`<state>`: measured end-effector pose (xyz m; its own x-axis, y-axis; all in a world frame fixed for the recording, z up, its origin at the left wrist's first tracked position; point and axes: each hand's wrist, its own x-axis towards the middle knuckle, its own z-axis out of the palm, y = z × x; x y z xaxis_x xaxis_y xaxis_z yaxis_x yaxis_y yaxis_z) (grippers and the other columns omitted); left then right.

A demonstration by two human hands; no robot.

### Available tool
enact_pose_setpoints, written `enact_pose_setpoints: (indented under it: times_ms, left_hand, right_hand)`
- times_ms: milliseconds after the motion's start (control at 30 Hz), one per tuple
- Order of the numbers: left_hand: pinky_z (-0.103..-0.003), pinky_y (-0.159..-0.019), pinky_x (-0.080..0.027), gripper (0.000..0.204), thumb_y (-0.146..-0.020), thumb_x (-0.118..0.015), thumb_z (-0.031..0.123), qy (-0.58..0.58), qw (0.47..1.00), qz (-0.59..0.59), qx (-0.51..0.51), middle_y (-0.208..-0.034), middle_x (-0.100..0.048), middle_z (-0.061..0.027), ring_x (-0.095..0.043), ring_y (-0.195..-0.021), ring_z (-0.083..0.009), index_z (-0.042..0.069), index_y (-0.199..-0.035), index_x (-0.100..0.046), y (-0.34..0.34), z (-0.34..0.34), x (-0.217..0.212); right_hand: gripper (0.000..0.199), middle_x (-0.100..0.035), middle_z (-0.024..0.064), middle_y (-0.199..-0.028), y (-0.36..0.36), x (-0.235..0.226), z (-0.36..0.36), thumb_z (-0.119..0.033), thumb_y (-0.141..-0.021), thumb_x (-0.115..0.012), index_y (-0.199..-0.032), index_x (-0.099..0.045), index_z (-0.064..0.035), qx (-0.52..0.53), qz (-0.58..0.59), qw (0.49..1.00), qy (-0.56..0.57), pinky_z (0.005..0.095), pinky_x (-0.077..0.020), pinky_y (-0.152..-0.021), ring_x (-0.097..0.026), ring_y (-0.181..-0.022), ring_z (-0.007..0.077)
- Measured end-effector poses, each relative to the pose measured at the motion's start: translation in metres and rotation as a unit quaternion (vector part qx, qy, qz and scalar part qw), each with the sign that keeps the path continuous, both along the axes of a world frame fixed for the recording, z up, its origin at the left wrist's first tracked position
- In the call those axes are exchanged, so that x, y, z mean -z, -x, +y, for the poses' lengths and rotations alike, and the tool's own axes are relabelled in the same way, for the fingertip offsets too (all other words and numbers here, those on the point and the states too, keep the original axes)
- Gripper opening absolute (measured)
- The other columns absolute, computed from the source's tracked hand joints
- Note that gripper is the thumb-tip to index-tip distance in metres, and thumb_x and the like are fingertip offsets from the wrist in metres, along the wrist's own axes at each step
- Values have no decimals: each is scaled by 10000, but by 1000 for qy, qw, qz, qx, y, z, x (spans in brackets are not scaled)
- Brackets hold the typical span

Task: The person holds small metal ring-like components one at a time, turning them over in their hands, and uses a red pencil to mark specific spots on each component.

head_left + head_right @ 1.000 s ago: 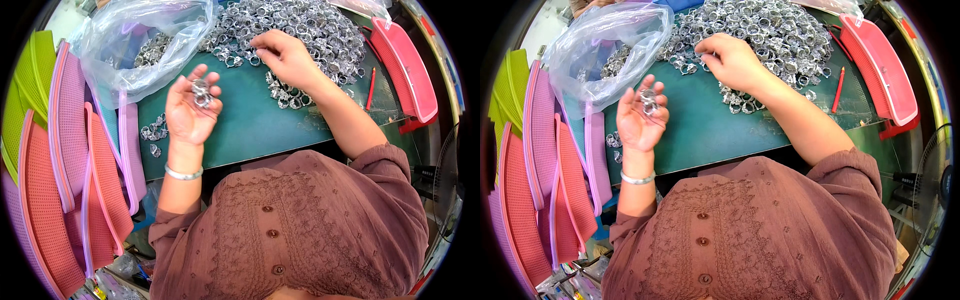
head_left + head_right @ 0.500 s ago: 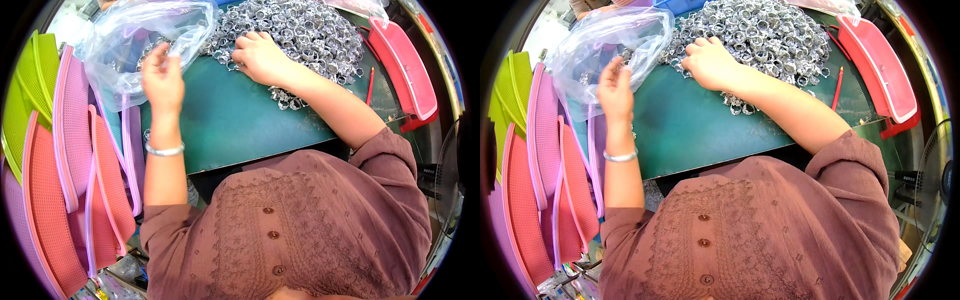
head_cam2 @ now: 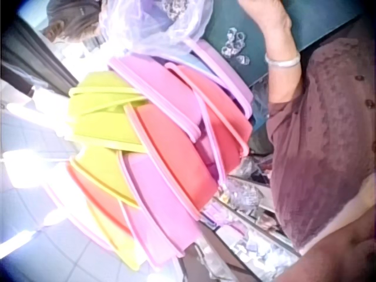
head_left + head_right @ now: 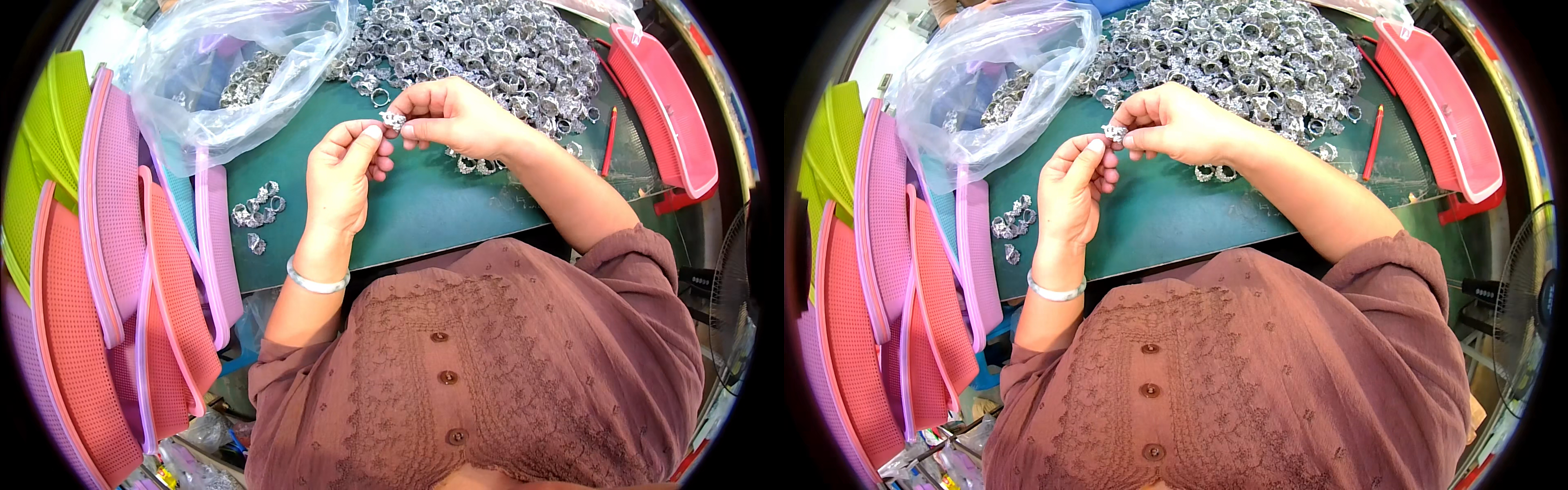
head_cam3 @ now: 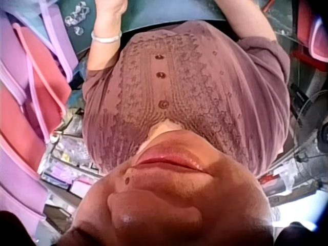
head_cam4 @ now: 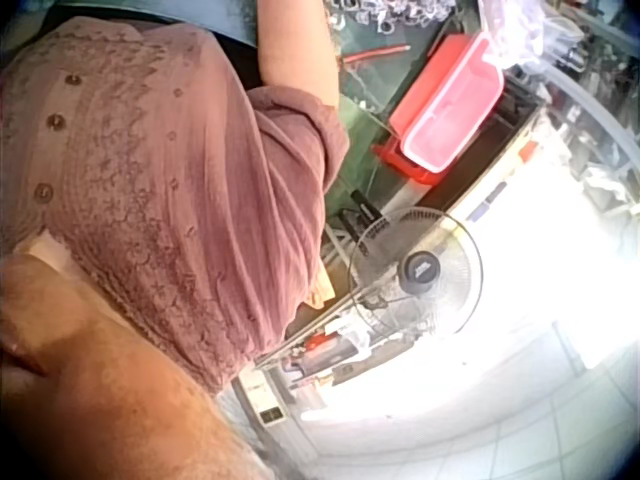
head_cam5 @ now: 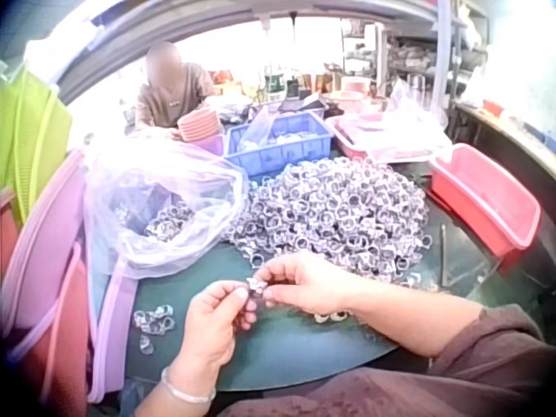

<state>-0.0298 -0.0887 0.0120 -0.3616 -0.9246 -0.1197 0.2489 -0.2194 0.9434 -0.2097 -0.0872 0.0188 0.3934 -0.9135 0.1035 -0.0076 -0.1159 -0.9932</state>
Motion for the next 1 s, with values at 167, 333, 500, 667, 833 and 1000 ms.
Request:
enact_pose_setpoints:
  times_ms: [167,333,500,667,833,1000]
  left_hand:
    - [-165,-525,-397,106,-831,-559,99,15,999,1,-37,-766,-613,-31,-502,-583,-56,19,-883,-605,3,5,-1]
    - [-161,-529,-390,109,-817,-574,84,25,999,3,-45,-753,-611,-26,-499,-583,-51,15,-892,-612,4,7,2]
    - [-162,-527,-394,106,-801,-592,66,36,998,1,-56,-739,-607,-24,-504,-583,-51,13,-889,-615,6,8,4]
    - [-163,-534,-402,98,-802,-590,62,52,997,-8,-65,-735,-604,-22,-505,-588,-48,11,-880,-619,7,8,5]
    - [-161,-536,-402,94,-799,-593,53,62,996,-7,-64,-733,-601,-19,-501,-589,-45,8,-878,-619,7,8,4]
    - [-170,-525,-375,90,-792,-607,79,64,996,-8,-69,-694,-588,0,-494,-574,-50,31,-867,-626,7,9,3]
  right_hand:
    - [156,-615,43,-793,-2,3,4,-70,-809,-550,-937,-572,15,12,-44,998,-37,207,-440,-566,-554,-637,84]
    - [118,-618,38,-772,-4,5,7,-94,-836,-544,-914,-565,-8,33,-29,998,-33,195,-424,-533,-550,-612,77]
    - [121,-615,27,-748,-4,4,8,-123,-842,-552,-904,-567,-20,38,-13,999,-30,186,-413,-513,-543,-594,64]
    - [121,-611,23,-716,-4,2,9,-135,-846,-552,-894,-567,-25,41,-8,999,-33,185,-410,-500,-542,-576,60]
    - [116,-609,28,-708,-5,3,9,-133,-845,-553,-877,-562,-22,42,-12,998,-37,187,-409,-496,-547,-572,66]
    - [112,-609,33,-708,-6,1,10,-128,-843,-555,-874,-558,-21,43,-13,998,-40,189,-410,-495,-547,-573,70]
